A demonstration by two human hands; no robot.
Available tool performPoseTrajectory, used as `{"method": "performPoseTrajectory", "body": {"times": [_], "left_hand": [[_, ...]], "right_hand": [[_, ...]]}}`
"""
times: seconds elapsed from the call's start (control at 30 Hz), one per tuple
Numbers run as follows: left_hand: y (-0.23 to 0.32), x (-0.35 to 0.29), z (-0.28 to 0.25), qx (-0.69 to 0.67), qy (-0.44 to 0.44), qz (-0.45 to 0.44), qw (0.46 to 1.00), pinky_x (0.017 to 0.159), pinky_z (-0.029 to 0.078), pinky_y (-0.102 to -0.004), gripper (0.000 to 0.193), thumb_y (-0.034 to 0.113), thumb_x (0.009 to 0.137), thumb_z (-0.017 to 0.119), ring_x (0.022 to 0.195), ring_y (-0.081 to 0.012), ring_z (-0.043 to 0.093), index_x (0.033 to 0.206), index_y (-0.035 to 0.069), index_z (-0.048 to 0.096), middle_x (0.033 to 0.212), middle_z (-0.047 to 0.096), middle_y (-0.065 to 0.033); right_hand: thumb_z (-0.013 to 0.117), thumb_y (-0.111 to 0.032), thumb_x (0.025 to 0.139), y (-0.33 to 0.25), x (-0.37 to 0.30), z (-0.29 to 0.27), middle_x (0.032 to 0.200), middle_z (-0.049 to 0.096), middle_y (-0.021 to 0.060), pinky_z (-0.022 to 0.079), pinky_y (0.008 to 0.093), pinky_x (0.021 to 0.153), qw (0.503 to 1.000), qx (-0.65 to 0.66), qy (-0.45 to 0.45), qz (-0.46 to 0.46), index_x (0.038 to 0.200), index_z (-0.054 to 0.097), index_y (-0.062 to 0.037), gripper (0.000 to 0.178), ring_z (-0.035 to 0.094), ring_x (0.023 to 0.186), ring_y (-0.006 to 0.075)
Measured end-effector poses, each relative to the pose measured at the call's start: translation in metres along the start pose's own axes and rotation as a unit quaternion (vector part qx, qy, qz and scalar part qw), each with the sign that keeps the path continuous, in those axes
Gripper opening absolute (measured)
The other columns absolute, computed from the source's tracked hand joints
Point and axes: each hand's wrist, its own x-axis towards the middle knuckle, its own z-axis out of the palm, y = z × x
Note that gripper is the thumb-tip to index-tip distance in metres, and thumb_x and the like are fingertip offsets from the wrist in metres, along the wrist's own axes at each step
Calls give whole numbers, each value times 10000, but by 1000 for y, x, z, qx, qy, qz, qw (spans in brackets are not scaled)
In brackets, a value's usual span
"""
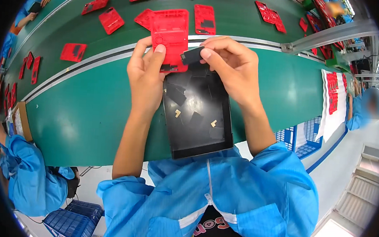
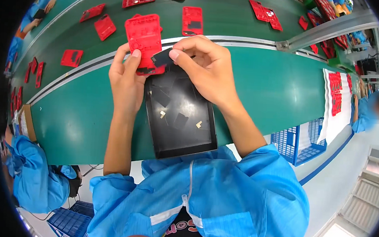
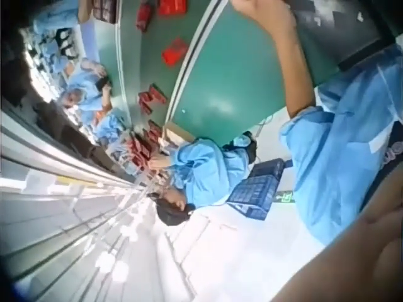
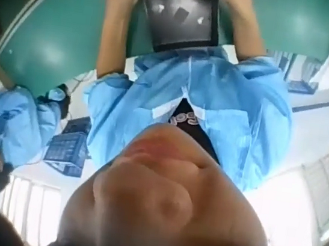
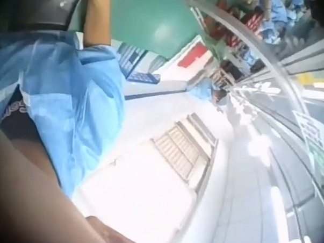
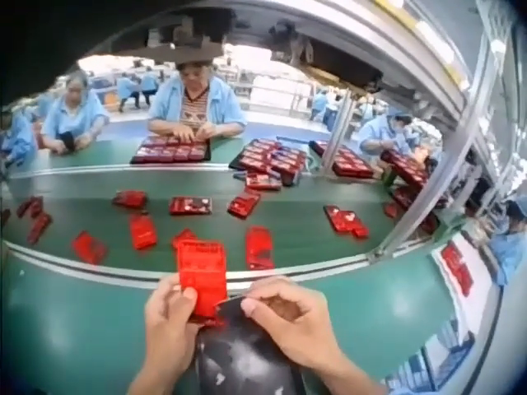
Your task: The person assembles red plastic electronic components by hand, fitting them into plastic housings with black parts on a factory assembly line.
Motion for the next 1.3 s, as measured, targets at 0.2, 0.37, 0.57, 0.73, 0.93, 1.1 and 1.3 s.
{"method": "performPoseTrajectory", "body": {"times": [0.2, 0.37, 0.57, 0.73, 0.93, 1.1, 1.3], "left_hand": [[-3, -1, 1, 2, 36, 28, 999, 780, 598, -297, 266, 81, 1028, 620, 951, -159, 716, 1254, -45, 561, 1100, 741, -184], [-7, -2, 4, 13, 8, 46, 999, 835, 569, -274, 333, 30, 1001, 638, 984, -149, 708, 1308, -60, 544, 1137, 739, -190], [-7, -6, 1, 47, 7, 53, 997, 833, 555, -255, 320, 8, 994, 636, 965, -126, 698, 1296, -52, 548, 1122, 744, -186], [-7, -4, 0, 40, 5, 47, 998, 772, 543, -225, 293, 9, 994, 640, 923, -103, 694, 1267, -36, 543, 1108, 749, -176], [-7, -2, -3, 23, -1, 38, 999, 729, 530, -221, 289, -2, 995, 632, 892, -89, 689, 1260, -19, 517, 1089, 754, -166], [-2, -4, 6, 15, -20, 35, 999, 807, 564, -250, 276, -17, 998, 605, 954, -128, 704, 1257, -28, 512, 1110, 745, -181], [-5, -8, 14, 59, 6, 74, 996, 922, 578, -324, 246, 10, 1009, 582, 1022, -199, 715, 1243, -45, 529, 1135, 732, -176]], "right_hand": [[743, -22, 931, -8, -4, 11, 888, 748, 55, 551, 230, 661, 996, -49, 65, 23, 1043, 751, 24, 121, 701, 765, 106], [736, -8, 929, -5, -5, 10, 910, 761, 79, 571, 234, 659, 997, -35, 67, 25, 1067, 750, 33, 144, 734, 801, 123], [727, 7, 929, -5, -8, 16, 916, 763, 94, 569, 223, 651, 996, -3, 75, 48, 1077, 742, 42, 153, 744, 823, 125], [777, 14, 877, 14, -5, 14, 894, 716, 39, 430, 192, 541, 987, -114, 95, -64, 1005, 778, -7, 129, 632, 682, 46], [781, 35, 844, 12, -4, 16, 805, 633, 31, 404, 213, 530, 973, -183, 89, -108, 972, 772, -4, 134, 525, 592, 51], [776, 50, 823, 20, -3, 19, 803, 614, 63, 466, 245, 569, 930, -278, 74, -229, 1019, 777, -20, 209, 591, 643, 122], [773, 45, 830, 22, -12, 28, 832, 642, 54, 484, 248, 588, 935, -253, 61, -242, 1036, 764, -15, 215, 617, 683, 130]]}}
